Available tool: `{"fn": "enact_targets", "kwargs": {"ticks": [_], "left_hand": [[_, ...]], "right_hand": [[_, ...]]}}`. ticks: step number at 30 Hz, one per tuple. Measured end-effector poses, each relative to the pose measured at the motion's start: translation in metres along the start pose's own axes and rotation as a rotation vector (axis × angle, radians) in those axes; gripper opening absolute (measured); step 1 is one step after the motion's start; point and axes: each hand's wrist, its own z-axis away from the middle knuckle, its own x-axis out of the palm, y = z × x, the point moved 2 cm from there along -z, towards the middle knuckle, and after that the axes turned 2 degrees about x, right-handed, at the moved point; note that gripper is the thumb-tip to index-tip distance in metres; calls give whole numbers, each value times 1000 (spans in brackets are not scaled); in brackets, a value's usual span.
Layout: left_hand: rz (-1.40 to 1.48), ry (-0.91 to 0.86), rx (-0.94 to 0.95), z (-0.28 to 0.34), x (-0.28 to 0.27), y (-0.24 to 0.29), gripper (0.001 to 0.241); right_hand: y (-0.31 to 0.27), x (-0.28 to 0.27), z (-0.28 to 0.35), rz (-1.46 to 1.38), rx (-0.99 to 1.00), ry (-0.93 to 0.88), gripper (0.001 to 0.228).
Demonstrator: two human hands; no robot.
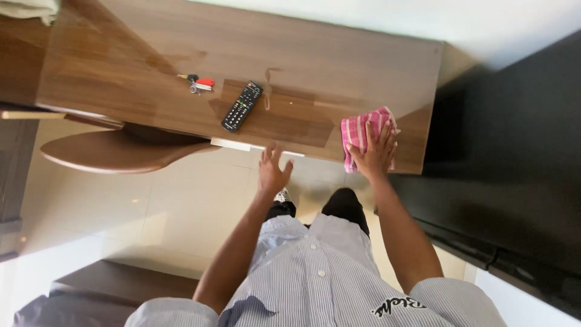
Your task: The person wipes a wooden headboard, the bed frame, a bedside table, and a desk using a pink and white striped cloth. They move a phone and charging cable to clean the bedside table and place the phone in a drawer. They also move a remote control and keys on the desk while wiping the surface.
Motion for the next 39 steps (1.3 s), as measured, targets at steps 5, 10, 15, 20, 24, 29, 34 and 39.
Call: {"fn": "enact_targets", "kwargs": {"ticks": [5,10,15,20,24,29,34,39], "left_hand": [[-125,-149,-26,-37,-26,-16,48],[-260,-149,82,-46,-16,-61,59],[-365,-144,89,-55,-20,-84,67],[-373,-163,13,-70,-43,-103,78],[-333,-131,-11,-78,-53,-113,77],[-208,-63,32,-84,-55,-122,60],[-177,-43,102,-82,-53,-136,58],[-247,-18,194,-75,-49,-110,59]], "right_hand": [[-12,11,-10,-121,-39,247,93],[-36,34,-22,-30,101,261,87],[-64,24,-12,34,-84,99,89],[-73,4,-43,-27,-285,104,88],[-119,37,-92,-31,14,135,91],[-237,26,-63,-96,-529,259,100],[-246,-22,2,-138,-809,87,81],[-186,-45,-18,-312,-754,-149,66]]}}
